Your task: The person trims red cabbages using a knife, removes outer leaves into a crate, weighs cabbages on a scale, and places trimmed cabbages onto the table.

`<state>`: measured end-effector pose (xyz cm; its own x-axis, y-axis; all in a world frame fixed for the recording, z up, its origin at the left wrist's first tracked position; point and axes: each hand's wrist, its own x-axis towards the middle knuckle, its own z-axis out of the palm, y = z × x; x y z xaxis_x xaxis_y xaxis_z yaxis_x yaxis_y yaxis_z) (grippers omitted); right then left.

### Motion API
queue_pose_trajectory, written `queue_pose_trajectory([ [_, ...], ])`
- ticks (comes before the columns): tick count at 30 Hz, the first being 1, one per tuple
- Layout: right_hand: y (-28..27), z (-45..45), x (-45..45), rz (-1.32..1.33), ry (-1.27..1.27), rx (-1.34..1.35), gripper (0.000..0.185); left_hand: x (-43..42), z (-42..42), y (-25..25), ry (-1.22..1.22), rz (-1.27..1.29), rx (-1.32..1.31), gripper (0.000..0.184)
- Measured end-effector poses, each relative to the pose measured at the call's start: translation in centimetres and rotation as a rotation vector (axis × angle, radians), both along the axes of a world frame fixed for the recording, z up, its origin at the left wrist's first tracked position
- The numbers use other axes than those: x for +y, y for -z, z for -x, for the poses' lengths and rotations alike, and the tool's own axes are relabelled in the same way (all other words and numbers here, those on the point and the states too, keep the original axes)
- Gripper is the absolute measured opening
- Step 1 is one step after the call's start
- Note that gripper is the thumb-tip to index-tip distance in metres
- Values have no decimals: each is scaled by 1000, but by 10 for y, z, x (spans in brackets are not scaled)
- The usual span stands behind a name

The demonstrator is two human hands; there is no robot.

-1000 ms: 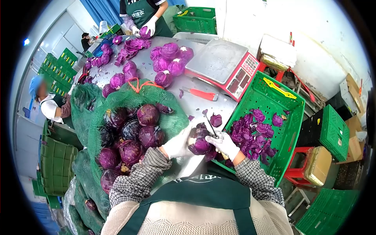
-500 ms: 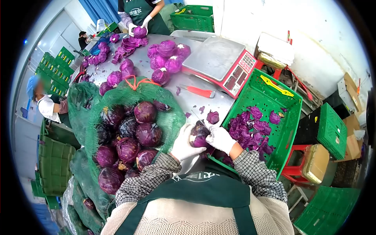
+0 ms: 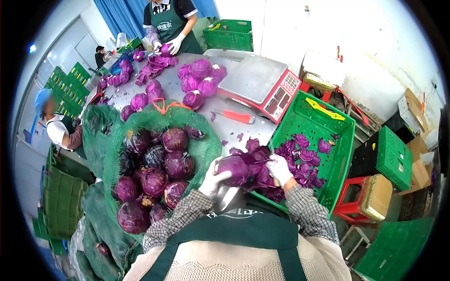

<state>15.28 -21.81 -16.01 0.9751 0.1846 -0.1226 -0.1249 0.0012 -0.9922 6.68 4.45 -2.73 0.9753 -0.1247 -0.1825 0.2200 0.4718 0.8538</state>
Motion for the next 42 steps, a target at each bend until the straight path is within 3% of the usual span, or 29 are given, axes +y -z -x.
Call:
queue_pose_trajectory([
  [1, 7, 0, -27, -136, 97, 159, 9, 1, 4, -8, 1, 247, 72, 83],
  [2, 3, 2, -51, 125, 114, 21, 16, 0, 10, -20, -2, 499, 149, 82],
  [3, -2, 5, -76, 398, 156, -101, 24, 3, 9, -28, -3, 572, 152, 81],
  [4, -34, 14, -89, 1046, 89, -542, 34, 7, 7, -45, 4, 567, 138, 78],
  [6, -142, 18, -65, 1186, 18, -365, 35, 19, -11, -49, 24, 230, -46, 75],
  [8, -243, 26, -24, 1124, -58, -728, 55, 14, -20, -51, -40, -114, -87, 73],
  [10, -353, 61, 15, 1030, -223, -973, 53, 6, -19, -46, -63, -474, -136, 79],
  [11, -413, 86, 34, 1107, -338, -907, 54, -1, -18, -57, 9, -455, -110, 88],
  [12, -446, 107, 51, 1348, -362, -1013, 56, -6, -13, -59, 33, -488, -111, 88],
  [13, -464, 120, 61, 1361, -383, -1110, 56, -15, -7, -59, 54, -537, -127, 88],
  [16, -472, 129, 67, 1255, -409, -1222, 55, -28, -5, -49, 32, -752, -195, 88],
  [22, -435, 114, 46, 1177, -418, -1110, 55, -16, -16, -24, 0, -983, -221, 92],
  [26, -401, 102, 26, 1146, -373, -1007, 54, -7, -25, -7, 43, -1107, -104, 119],
  [29, -387, 97, 22, 1122, -354, -956, 54, -4, -26, -1, -9, -1027, -140, 91],
  [31, -386, 97, 21, 1117, -346, -943, 53, -12, -19, -28, -24, -1176, -32, 88],
  [32, -387, 98, 21, 1118, -349, -955, 53, -11, -23, 3, -146, -1039, -163, 73],
  [36, -416, 107, 40, 1113, -381, -1032, 53, -13, -21, -37, 73, -515, -45, 98],
  [37, -424, 111, 46, 1111, -398, -1067, 53, -6, -27, -10, 64, -614, -115, 102],
  [40, -447, 119, 59, 1105, -429, -1151, 52, -16, -20, -50, 75, -481, -71, 105],
  [42, -446, 116, 57, 1083, -431, -1140, 52, -18, -16, -64, 55, -699, -79, 101],
])
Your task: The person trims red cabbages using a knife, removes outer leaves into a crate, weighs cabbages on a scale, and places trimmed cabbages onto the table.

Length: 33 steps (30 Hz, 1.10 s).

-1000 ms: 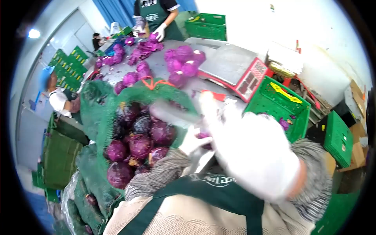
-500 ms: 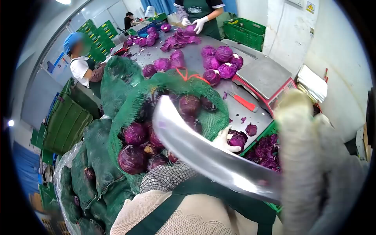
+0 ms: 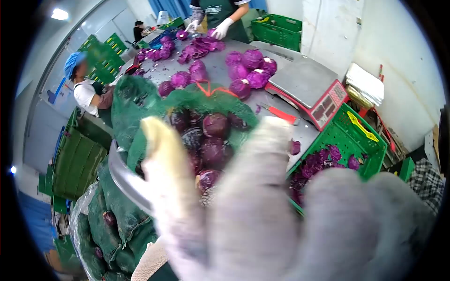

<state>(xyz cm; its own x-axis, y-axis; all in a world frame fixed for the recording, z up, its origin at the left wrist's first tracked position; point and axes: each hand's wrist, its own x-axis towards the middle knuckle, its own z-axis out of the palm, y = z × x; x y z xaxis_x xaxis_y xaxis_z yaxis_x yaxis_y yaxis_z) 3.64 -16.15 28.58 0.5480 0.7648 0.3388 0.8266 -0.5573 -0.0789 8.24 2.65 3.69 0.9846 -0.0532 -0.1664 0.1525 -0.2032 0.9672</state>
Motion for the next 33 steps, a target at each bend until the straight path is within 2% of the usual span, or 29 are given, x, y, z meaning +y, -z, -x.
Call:
queue_pose_trajectory([
  [1, 9, -5, -5, -14, 16, 23, 52, 5, -2, 15, -33, 54, 46, 99],
  [4, 46, -18, -24, -28, 91, 89, 52, 13, -6, -19, 157, -354, -112, 103],
  [5, 55, -21, -29, -33, 113, 110, 52, 13, -11, 34, 69, -287, -94, 110],
  [6, 61, -23, -34, -39, 127, 127, 52, 15, -12, 63, -18, -223, -75, 117],
  [9, 62, -24, -35, -36, 138, 128, 51, 15, -8, 38, -54, -270, -44, 116],
  [13, 44, -21, -25, -21, 89, 85, 51, 10, -12, 47, -33, -270, -97, 104],
  [17, 1, -3, 5, 0, -48, -3, 50, 11, -17, 51, -17, -56, 27, 108],
  [19, -21, 7, 20, 14, -103, -52, 50, 3, -11, 10, -8, 143, 114, 108],
  [20, -29, 8, 26, 12, -133, -80, 50, 4, -14, 25, -40, 135, 134, 107],
  [22, -35, 4, 29, -13, -163, -81, 50, 5, -15, 26, -39, 88, 93, 107],
  [24, -24, -10, 22, -50, -140, -14, 49, -13, -3, -8, -117, 301, 128, 106],
  [27, 43, -61, -8, 33, 124, 281, 47, 4, -20, 20, -88, 378, 100, 108],
  [28, 98, -81, -20, -123, 117, 297, 39, 7, -23, 28, -103, 380, 99, 110],
  [30, 217, -94, -33, -558, 189, 668, 33, 9, -25, 27, -137, 427, 174, 111],
  [32, 256, -82, -22, -648, 247, 917, 37, 8, -22, 24, -169, 376, 161, 113],
  [33, 265, -79, -13, -600, 356, 1077, 43, 7, -24, 26, -181, 417, 175, 113],
])
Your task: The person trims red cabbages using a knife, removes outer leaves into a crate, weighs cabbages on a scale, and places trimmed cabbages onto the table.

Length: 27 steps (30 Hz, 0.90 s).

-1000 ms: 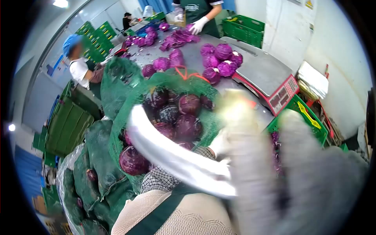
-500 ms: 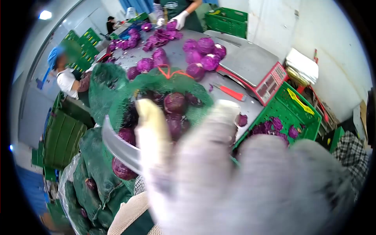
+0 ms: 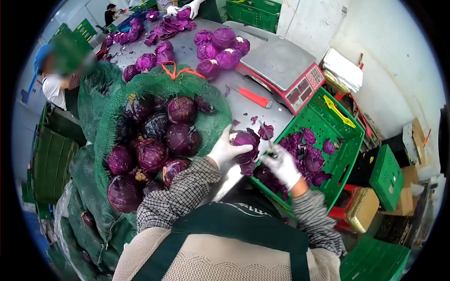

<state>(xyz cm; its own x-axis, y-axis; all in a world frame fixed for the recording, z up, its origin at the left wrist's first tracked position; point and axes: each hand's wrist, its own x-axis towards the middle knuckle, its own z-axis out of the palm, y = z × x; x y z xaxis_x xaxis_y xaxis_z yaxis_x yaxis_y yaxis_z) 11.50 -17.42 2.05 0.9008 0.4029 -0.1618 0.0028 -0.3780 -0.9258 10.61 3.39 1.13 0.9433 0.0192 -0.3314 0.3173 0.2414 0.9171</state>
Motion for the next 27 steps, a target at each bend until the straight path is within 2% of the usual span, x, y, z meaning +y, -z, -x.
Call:
queue_pose_trajectory([
  [1, 11, 5, 9, 43, 33, 188, 50, 0, -1, 2, -6, 34, 16, 114],
  [2, 45, 12, 17, -121, 53, 136, 50, 4, -2, 4, 62, -140, -2, 112],
  [3, 47, 15, 30, -287, 78, 85, 51, -1, 2, -13, 54, -125, 28, 111],
  [4, 43, 19, 30, 11, 141, -19, 53, 2, -1, 0, 66, -193, 19, 110],
  [5, 91, 12, 32, -251, 200, 33, 53, 7, -5, 15, 80, -259, 10, 109],
  [7, 66, 4, 30, -205, 224, 203, 48, 7, -6, 10, 99, -309, 19, 105],
  [8, 74, -1, 30, -146, 208, 148, 41, 6, -8, 12, 94, -311, 16, 104],
  [11, 88, -6, 24, -357, 149, 233, 35, 6, -9, 17, 79, -259, 23, 105],
  [12, 93, -8, 24, -361, 136, 175, 34, 7, -9, 19, 73, -234, 23, 106],
  [15, 59, -18, 11, -286, -4, 399, 46, 12, -11, 26, 57, -232, 19, 103],
  [16, 62, -18, 13, -359, 16, 417, 39, 12, -11, 25, 37, -205, 41, 102],
  [18, 70, -24, 14, -345, 22, 378, 40, 12, -12, 21, 0, -148, 83, 100],
  [19, 71, -27, 12, -304, 31, 374, 40, 16, -11, 24, -58, -111, 90, 87],
  [20, 83, -28, 16, -328, 96, 363, 22, 24, -12, 34, -11, 26, 71, 77],
  [21, 90, -26, 15, -368, 158, 346, 20, 25, -14, 26, 38, 160, 50, 67],
  [22, 96, -25, 14, -410, 218, 327, 18, 29, -9, 14, 76, 199, 191, 50],
  [23, 103, -29, 12, -456, 277, 307, 16, 36, -6, 29, 63, 319, 172, 50],
  [25, 94, -45, -16, -576, 394, 402, 13, 35, 6, 20, 52, 628, 212, 56],
  [26, 113, -55, -39, -294, 382, 63, 17, 32, 9, 20, 12, 718, 166, 58],
  [27, 112, -59, -51, 3, 361, -271, 21, 30, 8, 15, 24, 636, 87, 59],
])
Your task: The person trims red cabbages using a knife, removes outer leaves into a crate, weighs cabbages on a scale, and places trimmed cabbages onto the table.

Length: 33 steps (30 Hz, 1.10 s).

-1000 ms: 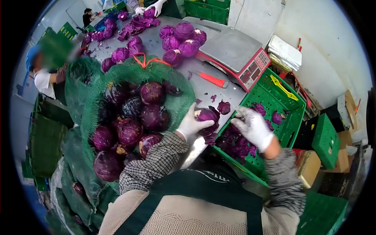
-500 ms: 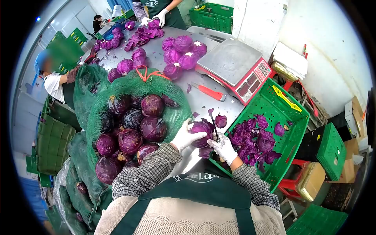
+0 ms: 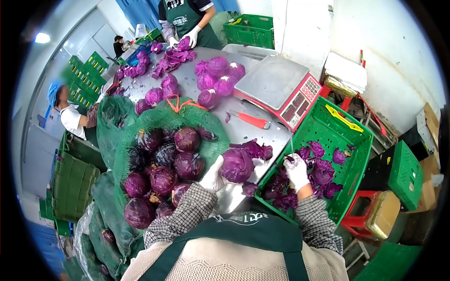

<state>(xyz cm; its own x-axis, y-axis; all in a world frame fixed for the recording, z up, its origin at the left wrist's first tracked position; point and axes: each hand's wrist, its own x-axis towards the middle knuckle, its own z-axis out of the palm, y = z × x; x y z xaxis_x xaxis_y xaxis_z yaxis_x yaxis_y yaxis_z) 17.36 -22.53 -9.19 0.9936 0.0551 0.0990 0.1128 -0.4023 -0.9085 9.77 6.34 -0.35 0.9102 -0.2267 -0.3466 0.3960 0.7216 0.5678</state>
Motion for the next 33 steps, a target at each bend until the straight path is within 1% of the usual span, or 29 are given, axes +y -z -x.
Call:
queue_pose_trajectory([
  [1, 0, 7, -7, 73, -14, -75, 30, -5, 0, -8, -9, -75, -81, 59],
  [2, -39, 19, -8, 151, -27, -157, 38, -14, -2, -21, -19, -145, -171, 60],
  [3, -91, 34, 7, -340, -154, 109, 58, -28, -1, -44, -74, -236, -202, 59],
  [4, -92, 43, 16, -95, -171, -40, 70, -35, -2, -43, -125, -298, -245, 58],
  [6, -135, 68, 49, -392, -228, 41, 78, -48, -4, -41, -217, -426, -338, 57],
  [7, -134, 68, 53, -269, -208, -7, 76, -54, -3, -50, -201, -439, -398, 59],
  [9, -129, 68, 54, -182, -175, -107, 70, -53, -2, -48, -229, -458, -427, 61],
  [10, -132, 69, 49, -280, -218, -66, 61, -50, -1, -47, -248, -470, -440, 63],
  [11, -134, 69, 45, -328, -235, -13, 55, -46, -1, -47, -214, -434, -432, 68],
  [12, -135, 69, 40, -374, -250, 38, 49, -46, 2, -49, -182, -358, -397, 70],
  [13, -109, 60, 39, -185, -184, -264, 39, -46, 5, -54, -150, -283, -362, 71],
  [14, -109, 60, 40, -230, -96, -77, 31, -45, 7, -56, -119, -208, -329, 73],
  [15, -113, 57, 35, -138, -53, -145, 27, -42, 9, -49, -88, -198, -294, 76],
  [16, -116, 52, 25, -45, -13, -211, 23, -37, 12, -43, -4, -158, -226, 81],
  [18, -108, 37, 7, -261, 103, -180, 16, -34, 19, -52, 132, 227, -58, 87],
  [19, -73, 23, -12, -19, 151, -271, 22, -25, 19, -39, 142, 392, 33, 90],
  [20, -47, 13, -20, 188, 233, -584, 37, -22, 19, -37, 154, 418, -10, 90],
  [22, -129, 51, -18, -651, -11, 217, 57, -17, 13, -37, 179, 473, -108, 91],
  [23, -136, 57, -12, -739, -149, 256, 72, -7, -4, -30, 182, 2, -39, 95],
  [24, -135, 65, -12, -951, -352, 333, 82, -28, 0, -87, 329, -122, -258, 98],
  [26, -172, 77, 12, -645, -346, 221, 85, -43, -20, -114, 419, -338, -565, 103],
  [28, -181, 81, 15, -710, -335, 237, 83, -53, -22, -124, 326, -269, -598, 88],
  [29, -183, 81, 15, -431, -230, 68, 81, -54, -20, -122, 240, -277, -375, 89],
  [30, -182, 85, 20, -301, -137, 9, 75, -56, -11, -122, 270, -213, -286, 86],
  [32, -158, 81, 28, -91, -103, -522, 72, -64, 6, -101, 285, -21, -229, 82],
  [33, -152, 84, 28, -148, -122, -480, 70, -64, 9, -100, 247, -108, -127, 78],
])
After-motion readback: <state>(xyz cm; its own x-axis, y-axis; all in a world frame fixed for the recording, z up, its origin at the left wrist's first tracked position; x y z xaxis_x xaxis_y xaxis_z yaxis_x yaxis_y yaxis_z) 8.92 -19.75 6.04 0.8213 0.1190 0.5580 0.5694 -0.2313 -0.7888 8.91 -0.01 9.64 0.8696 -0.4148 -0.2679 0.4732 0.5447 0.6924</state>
